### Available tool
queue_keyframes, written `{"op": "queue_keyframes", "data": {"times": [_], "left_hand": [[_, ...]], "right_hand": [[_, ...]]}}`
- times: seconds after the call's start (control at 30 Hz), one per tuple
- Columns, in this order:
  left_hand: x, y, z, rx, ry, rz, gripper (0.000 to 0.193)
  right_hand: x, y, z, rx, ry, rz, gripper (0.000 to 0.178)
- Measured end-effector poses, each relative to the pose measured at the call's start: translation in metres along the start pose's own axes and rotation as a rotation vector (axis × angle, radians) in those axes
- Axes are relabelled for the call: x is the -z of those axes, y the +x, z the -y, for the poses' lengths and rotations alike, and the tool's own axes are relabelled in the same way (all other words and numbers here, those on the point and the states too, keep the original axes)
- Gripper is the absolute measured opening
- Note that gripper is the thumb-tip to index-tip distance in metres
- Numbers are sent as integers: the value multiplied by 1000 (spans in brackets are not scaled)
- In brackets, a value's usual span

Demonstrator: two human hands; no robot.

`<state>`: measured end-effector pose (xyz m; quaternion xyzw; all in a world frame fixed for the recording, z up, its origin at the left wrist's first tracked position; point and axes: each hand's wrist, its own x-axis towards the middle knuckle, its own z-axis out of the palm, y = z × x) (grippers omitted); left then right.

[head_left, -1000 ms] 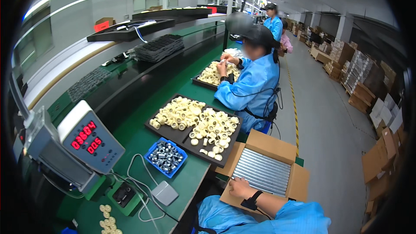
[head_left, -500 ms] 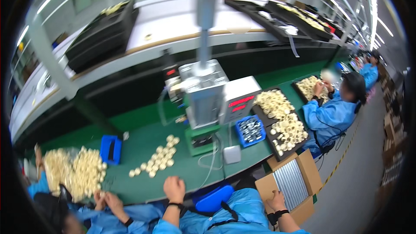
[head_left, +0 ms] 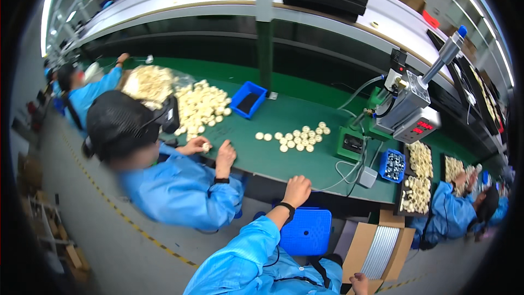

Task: Assembling small plastic components and using a counting machine.

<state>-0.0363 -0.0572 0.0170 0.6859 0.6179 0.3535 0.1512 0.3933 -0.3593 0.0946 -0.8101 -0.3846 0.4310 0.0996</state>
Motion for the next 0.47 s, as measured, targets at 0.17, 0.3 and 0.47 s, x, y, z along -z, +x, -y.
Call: {"op": "queue_keyframes", "data": {"times": [0.17,0.3,0.47], "left_hand": [[23,-168,2,7,-107,165,12],[59,-406,-30,818,115,379,23],[53,-661,-112,1421,125,263,61]], "right_hand": [[-11,35,-39,86,-57,299,52],[-43,111,-153,187,1,490,38],[-22,135,-240,155,-243,567,25]]}}
